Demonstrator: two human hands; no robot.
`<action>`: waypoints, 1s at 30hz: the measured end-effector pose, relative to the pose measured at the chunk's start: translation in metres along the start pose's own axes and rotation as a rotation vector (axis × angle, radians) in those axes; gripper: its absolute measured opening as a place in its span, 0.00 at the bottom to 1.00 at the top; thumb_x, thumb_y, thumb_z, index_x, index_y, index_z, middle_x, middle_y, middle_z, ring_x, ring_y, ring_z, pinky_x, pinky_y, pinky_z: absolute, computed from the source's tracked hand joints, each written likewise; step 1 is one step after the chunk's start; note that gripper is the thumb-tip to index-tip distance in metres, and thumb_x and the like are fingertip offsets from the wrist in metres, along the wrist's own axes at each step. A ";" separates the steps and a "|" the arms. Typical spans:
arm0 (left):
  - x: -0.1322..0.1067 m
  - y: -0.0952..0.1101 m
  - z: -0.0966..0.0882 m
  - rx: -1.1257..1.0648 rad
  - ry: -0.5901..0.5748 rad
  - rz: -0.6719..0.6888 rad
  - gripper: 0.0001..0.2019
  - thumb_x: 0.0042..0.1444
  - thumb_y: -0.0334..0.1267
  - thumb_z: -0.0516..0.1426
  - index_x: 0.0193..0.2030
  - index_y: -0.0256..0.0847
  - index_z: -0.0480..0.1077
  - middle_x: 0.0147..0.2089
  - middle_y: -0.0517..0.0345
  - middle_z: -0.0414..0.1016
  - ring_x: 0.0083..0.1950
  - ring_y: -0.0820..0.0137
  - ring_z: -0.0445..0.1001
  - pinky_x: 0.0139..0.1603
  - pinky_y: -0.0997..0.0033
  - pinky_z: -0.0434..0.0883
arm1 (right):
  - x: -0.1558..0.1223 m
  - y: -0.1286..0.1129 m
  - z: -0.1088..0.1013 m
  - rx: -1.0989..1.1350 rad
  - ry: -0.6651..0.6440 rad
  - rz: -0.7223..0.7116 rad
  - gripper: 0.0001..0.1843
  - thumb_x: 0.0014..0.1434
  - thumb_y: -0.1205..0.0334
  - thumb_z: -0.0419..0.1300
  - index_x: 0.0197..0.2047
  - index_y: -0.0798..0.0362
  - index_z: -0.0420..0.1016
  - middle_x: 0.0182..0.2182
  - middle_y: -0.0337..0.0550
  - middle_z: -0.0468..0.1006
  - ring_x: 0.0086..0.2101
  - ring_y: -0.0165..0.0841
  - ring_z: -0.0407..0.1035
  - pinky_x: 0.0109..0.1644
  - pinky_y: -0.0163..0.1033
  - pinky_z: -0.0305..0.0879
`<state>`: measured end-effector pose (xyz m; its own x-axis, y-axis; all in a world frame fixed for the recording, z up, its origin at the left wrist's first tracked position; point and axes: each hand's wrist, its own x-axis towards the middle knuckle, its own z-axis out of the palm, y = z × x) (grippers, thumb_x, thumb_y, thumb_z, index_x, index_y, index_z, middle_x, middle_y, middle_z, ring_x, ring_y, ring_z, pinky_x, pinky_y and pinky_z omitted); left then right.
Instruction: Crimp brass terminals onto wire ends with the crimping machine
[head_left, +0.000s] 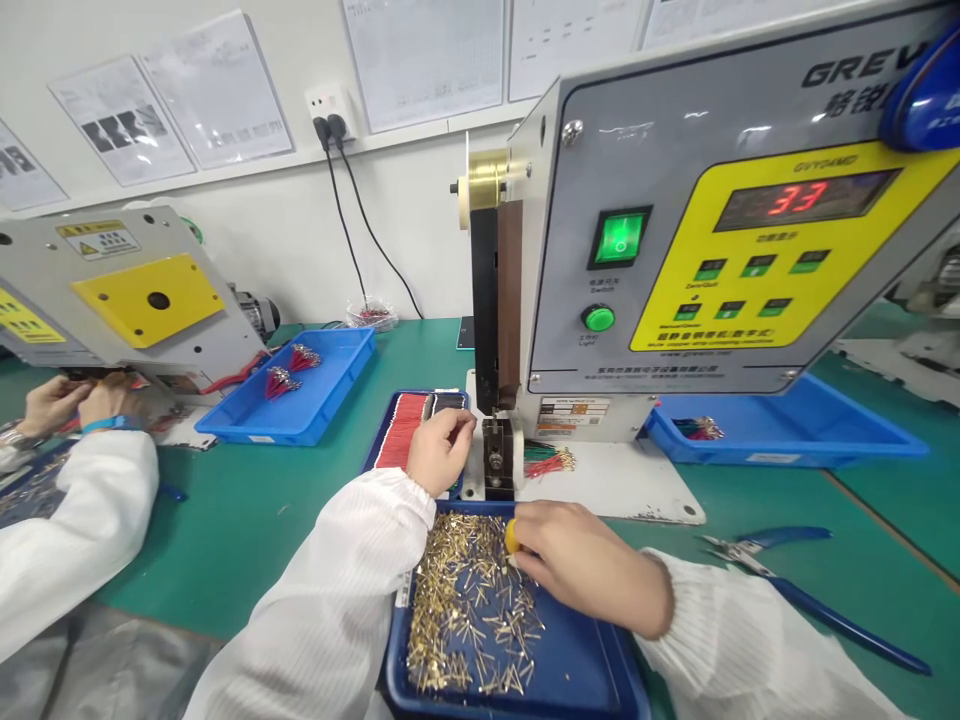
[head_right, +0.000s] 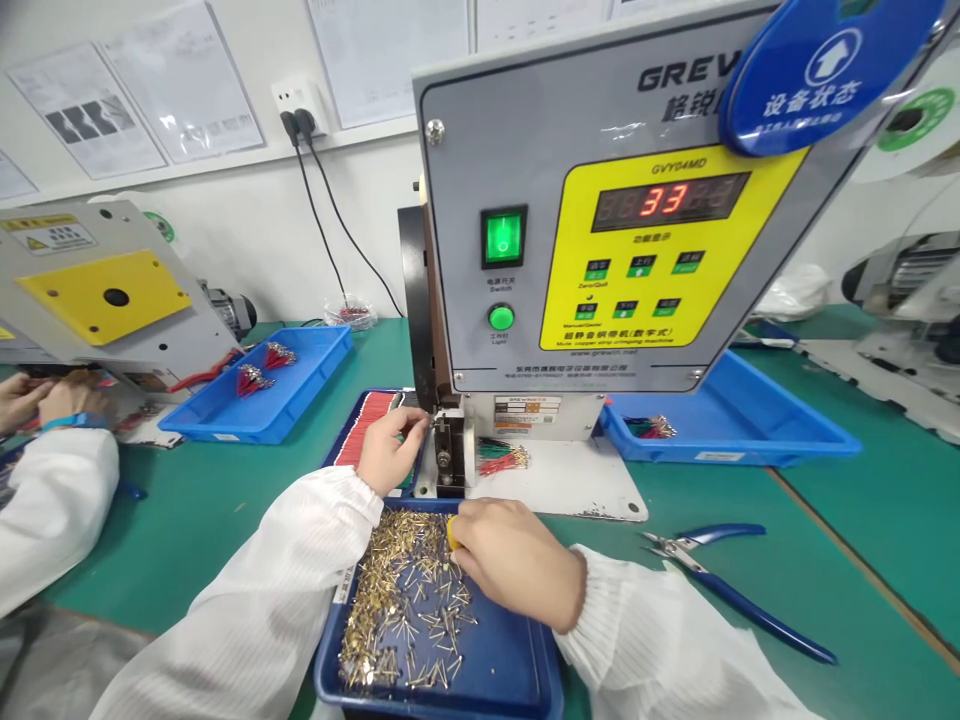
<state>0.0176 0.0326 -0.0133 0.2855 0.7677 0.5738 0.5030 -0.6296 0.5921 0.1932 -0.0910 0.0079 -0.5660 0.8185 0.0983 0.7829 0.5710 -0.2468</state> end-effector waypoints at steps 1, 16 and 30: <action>0.000 0.000 0.000 0.001 0.000 0.000 0.06 0.58 0.35 0.53 0.36 0.41 0.72 0.35 0.58 0.77 0.35 0.71 0.74 0.37 0.72 0.71 | 0.000 0.003 -0.002 -0.001 0.000 0.008 0.07 0.58 0.65 0.58 0.28 0.53 0.70 0.28 0.40 0.74 0.28 0.32 0.68 0.32 0.37 0.58; 0.000 -0.001 0.001 -0.004 -0.004 -0.017 0.07 0.59 0.35 0.53 0.37 0.41 0.73 0.36 0.56 0.78 0.38 0.70 0.76 0.38 0.72 0.71 | -0.010 0.016 -0.017 -0.209 -0.100 0.223 0.07 0.59 0.66 0.55 0.31 0.53 0.73 0.30 0.46 0.77 0.30 0.40 0.73 0.31 0.41 0.60; 0.000 0.001 0.001 -0.016 0.000 -0.026 0.06 0.58 0.35 0.53 0.37 0.40 0.72 0.35 0.58 0.78 0.36 0.72 0.75 0.37 0.74 0.70 | -0.006 0.010 -0.010 -0.030 -0.113 0.059 0.03 0.56 0.63 0.60 0.31 0.53 0.71 0.30 0.41 0.76 0.32 0.38 0.71 0.33 0.39 0.60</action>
<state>0.0187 0.0326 -0.0133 0.2725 0.7835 0.5585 0.4970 -0.6116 0.6155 0.2070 -0.0891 0.0149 -0.5433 0.8391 -0.0256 0.8219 0.5254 -0.2202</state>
